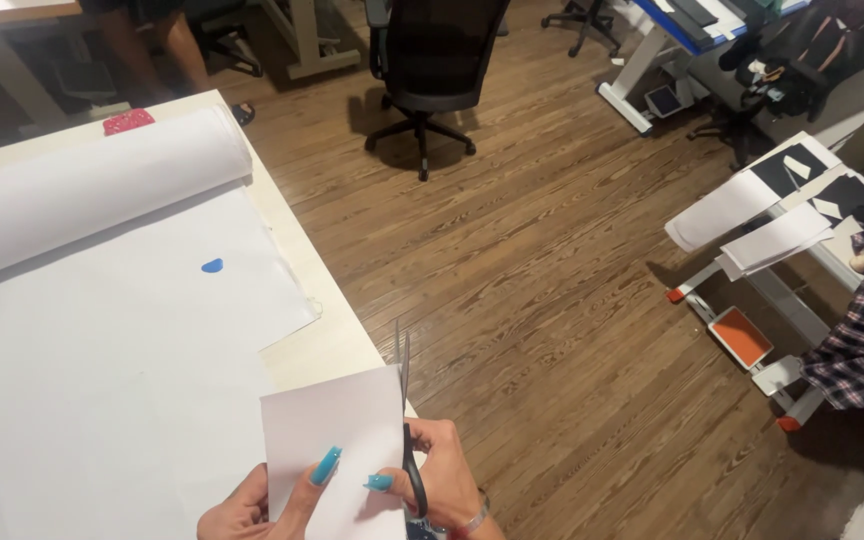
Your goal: Cutting and measuring white material on a workshop table using scissors and a ruler.
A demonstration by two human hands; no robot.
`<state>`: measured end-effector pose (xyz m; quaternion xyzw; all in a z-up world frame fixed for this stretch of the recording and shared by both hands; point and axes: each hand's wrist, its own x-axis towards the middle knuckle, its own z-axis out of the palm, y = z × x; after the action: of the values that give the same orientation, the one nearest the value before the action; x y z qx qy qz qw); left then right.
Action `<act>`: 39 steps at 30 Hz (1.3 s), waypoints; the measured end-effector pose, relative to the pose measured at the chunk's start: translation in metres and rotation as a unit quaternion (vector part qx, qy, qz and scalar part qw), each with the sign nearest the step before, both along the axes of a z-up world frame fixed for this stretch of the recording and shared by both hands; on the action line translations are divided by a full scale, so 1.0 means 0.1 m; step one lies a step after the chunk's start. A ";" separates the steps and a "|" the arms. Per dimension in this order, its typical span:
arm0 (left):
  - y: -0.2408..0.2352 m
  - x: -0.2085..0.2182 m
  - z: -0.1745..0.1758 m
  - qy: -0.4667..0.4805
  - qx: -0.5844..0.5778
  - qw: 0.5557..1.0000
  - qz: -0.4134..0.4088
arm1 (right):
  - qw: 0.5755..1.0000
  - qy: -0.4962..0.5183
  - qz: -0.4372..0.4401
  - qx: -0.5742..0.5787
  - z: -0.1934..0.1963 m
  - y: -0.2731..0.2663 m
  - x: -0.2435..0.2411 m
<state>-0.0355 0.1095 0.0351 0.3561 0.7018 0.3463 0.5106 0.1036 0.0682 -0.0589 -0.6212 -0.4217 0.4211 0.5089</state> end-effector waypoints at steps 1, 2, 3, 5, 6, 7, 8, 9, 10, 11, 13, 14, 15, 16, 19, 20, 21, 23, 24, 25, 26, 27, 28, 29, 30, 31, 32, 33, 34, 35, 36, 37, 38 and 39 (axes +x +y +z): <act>0.00 -0.01 0.00 0.000 -0.004 1.000 -0.002 | 1.000 -0.001 -0.004 -0.001 0.00 0.00 -0.02; 0.01 -0.03 -0.01 0.001 -0.008 1.000 -0.004 | 1.000 -0.002 -0.007 -0.002 0.01 -0.01 -0.03; 0.02 -0.03 -0.01 0.001 -0.011 1.000 -0.006 | 1.000 -0.003 -0.011 -0.002 0.01 0.00 -0.04; 0.02 -0.05 -0.01 0.003 -0.019 1.000 -0.009 | 1.000 -0.004 -0.017 -0.004 0.06 0.00 -0.07; 0.02 -0.06 -0.01 0.004 -0.024 1.000 -0.011 | 1.000 -0.004 -0.020 -0.005 0.09 -0.01 -0.08; 0.01 -0.07 0.00 0.006 -0.029 0.999 -0.012 | 1.000 -0.004 -0.023 -0.007 0.10 -0.02 -0.09; 0.00 -0.07 0.00 0.008 -0.035 0.999 -0.013 | 1.000 -0.003 -0.026 -0.010 0.11 -0.02 -0.10; 0.00 -0.07 0.01 0.009 -0.038 0.999 -0.015 | 1.000 -0.004 -0.029 -0.010 0.12 -0.01 -0.10; 0.00 -0.08 -0.01 0.010 -0.041 0.999 -0.016 | 0.999 -0.004 -0.032 -0.010 0.11 -0.01 -0.10; 0.00 -0.09 -0.03 0.012 -0.045 0.999 -0.017 | 0.999 -0.004 -0.035 -0.011 0.11 -0.01 -0.11; 0.00 -0.10 -0.05 0.016 -0.054 0.998 -0.018 | 0.999 -0.003 -0.039 -0.013 0.11 -0.02 -0.13; 0.00 -0.11 -0.04 0.018 -0.058 0.998 -0.019 | 0.999 -0.002 -0.041 -0.015 0.10 -0.02 -0.14; -0.01 -0.11 -0.04 0.021 -0.063 0.998 -0.019 | 0.999 -0.001 -0.043 -0.016 0.09 -0.03 -0.15; -0.01 -0.12 -0.05 0.023 -0.068 0.997 -0.019 | 0.999 0.000 -0.045 -0.018 0.07 -0.03 -0.15; -0.01 -0.15 -0.09 0.028 -0.079 0.996 -0.017 | 0.999 0.001 -0.048 -0.020 -0.01 -0.04 -0.17; -0.01 -0.15 -0.11 0.029 -0.081 0.996 -0.017 | 0.999 0.001 -0.049 -0.019 -0.03 -0.04 -0.18; -0.03 -0.17 -0.12 0.031 -0.084 0.996 -0.018 | 0.998 0.001 -0.052 -0.019 -0.04 -0.05 -0.19; -0.02 -0.16 -0.15 0.013 -0.085 0.996 -0.004 | 0.996 0.035 -0.082 -0.017 -0.17 -0.03 -0.17; -0.01 -0.16 -0.17 -0.006 -0.086 0.996 0.011 | 0.991 0.069 -0.111 -0.015 -0.24 -0.02 -0.17; 0.01 -0.18 -0.31 -0.006 -0.087 0.996 0.014 | 0.992 0.069 -0.108 -0.016 -0.22 0.02 -0.12; 0.03 -0.22 -0.45 0.012 0.001 1.000 0.009 | 0.973 0.151 -0.154 0.075 -0.21 0.06 -0.08; 0.05 -0.25 -0.59 0.031 0.089 0.996 0.006 | 0.939 0.231 -0.196 0.164 -0.19 0.10 -0.04; 0.09 -0.28 -0.57 0.031 0.088 0.996 0.011 | 0.940 0.232 -0.192 0.163 -0.31 0.09 0.11; 0.14 -0.30 -0.56 -0.031 0.029 0.999 -0.005 | 0.930 0.255 -0.184 0.188 -0.43 0.07 0.26; 0.20 -0.33 -0.54 -0.093 -0.030 0.995 -0.020 | 0.920 0.278 -0.176 0.212 -0.54 0.06 0.41; 0.20 -0.33 -0.58 -0.094 -0.028 0.995 -0.021 | 0.920 0.277 -0.177 0.214 -0.47 0.04 0.37; 0.21 -0.34 -0.63 -0.099 -0.034 0.994 -0.015 | 0.935 0.262 -0.120 0.209 -0.40 0.02 0.33; 0.18 -0.35 -0.68 -0.102 -0.043 0.994 -0.003 | 0.946 0.249 -0.059 0.198 -0.33 -0.02 0.29; 0.24 -0.31 -0.61 -0.100 -0.043 0.994 0.001 | 0.946 0.251 -0.056 0.196 -0.25 -0.01 0.19; 0.29 -0.29 -0.54 -0.128 -0.065 0.990 0.002 | 0.955 0.240 0.034 0.172 -0.17 -0.03 0.09; 0.35 -0.27 -0.47 -0.155 -0.086 0.984 0.004 | 0.954 0.228 0.124 0.148 -0.10 -0.04 -0.02; 0.39 -0.27 -0.64 -0.154 -0.089 0.984 0.008 | 0.954 0.230 0.126 0.144 -0.77 0.11 0.04; 0.45 -0.28 -0.80 -0.164 -0.015 0.986 0.010 | 0.852 0.508 0.123 -0.001 -1.49 0.05 0.10; 0.49 -0.27 -0.97 -0.173 0.058 0.983 0.016 | 0.657 0.731 0.109 -0.149 -2.18 -0.25 0.17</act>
<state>-0.0625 0.1583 -0.0615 0.3083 0.5877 0.4509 0.5969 0.1204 0.0435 -0.2773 -0.1301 0.0899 0.8491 0.5040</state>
